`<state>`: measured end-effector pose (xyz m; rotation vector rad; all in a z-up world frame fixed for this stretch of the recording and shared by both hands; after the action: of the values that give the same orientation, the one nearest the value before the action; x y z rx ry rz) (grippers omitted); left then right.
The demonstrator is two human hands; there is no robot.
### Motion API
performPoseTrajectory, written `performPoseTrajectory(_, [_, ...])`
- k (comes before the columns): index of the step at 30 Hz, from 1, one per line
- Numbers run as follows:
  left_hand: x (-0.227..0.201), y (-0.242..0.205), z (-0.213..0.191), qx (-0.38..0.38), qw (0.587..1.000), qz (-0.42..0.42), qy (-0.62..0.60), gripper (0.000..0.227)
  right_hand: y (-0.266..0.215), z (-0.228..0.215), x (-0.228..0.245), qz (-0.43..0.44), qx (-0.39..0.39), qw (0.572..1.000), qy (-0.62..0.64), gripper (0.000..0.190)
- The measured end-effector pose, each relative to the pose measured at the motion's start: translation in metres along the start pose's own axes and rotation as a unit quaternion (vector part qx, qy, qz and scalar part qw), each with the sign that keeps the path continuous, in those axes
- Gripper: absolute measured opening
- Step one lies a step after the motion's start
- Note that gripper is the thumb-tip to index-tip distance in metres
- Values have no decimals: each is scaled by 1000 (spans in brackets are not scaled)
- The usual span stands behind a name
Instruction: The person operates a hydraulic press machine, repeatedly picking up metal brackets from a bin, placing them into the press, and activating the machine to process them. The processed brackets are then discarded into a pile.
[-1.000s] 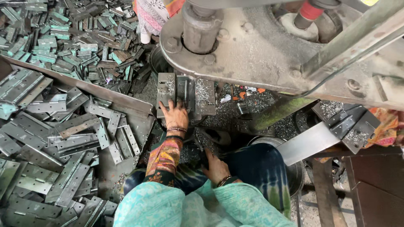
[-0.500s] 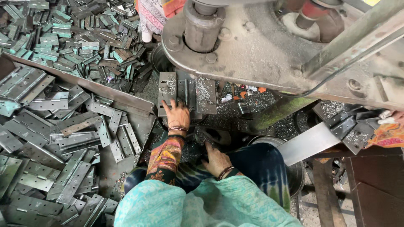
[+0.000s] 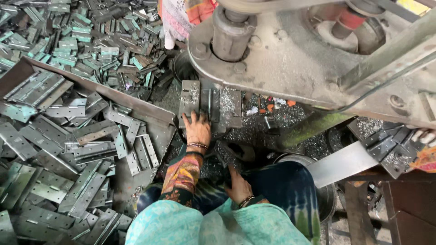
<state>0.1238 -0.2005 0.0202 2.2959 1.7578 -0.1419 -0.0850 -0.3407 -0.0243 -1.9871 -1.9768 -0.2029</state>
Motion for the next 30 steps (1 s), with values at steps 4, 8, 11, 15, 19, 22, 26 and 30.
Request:
performPoseTrajectory(4, [-6, -12, 23, 22, 999, -17, -25, 36, -19, -14, 5, 21, 79, 994, -68, 84])
performPoseTrajectory(8, [-5, 36, 9, -17, 999, -17, -40, 38, 4, -16, 6, 30, 98, 990, -95, 86])
performPoseTrajectory(11, [2, 26, 21, -13, 997, -15, -71, 38, -17, 4, 4, 11, 17, 999, -33, 82])
performPoseTrajectory(15, [5, 17, 23, -8, 997, 7, -77, 42, -16, 30, -11, 36, 34, 999, -17, 83])
performPoseTrajectory(19, [-1, 2, 18, -16, 998, 23, -62, 46, -14, 13, -1, 19, 28, 999, -13, 91])
performPoseTrajectory(22, [5, 13, 14, 29, 999, 3, -20, 49, -4, -15, 11, 23, 76, 996, -37, 95])
performPoseTrajectory(26, [4, 12, 25, 81, 996, -36, 7, 44, -13, -30, 14, 13, 117, 989, -87, 85])
performPoseTrajectory(30, [7, 44, 8, 29, 999, -33, -5, 48, -2, -12, 9, 16, 97, 992, -73, 90])
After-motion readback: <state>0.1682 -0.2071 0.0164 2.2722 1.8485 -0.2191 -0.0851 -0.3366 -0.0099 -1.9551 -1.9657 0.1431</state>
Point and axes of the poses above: each hand's wrist, its own y-axis towards the middle knuckle, its own z-axis out of the palm, x = y × z, the point moved 8 cm from there along y, towards the middle knuckle, and after that the axes turned 12 degrees about -y, right-handed, at the moved point
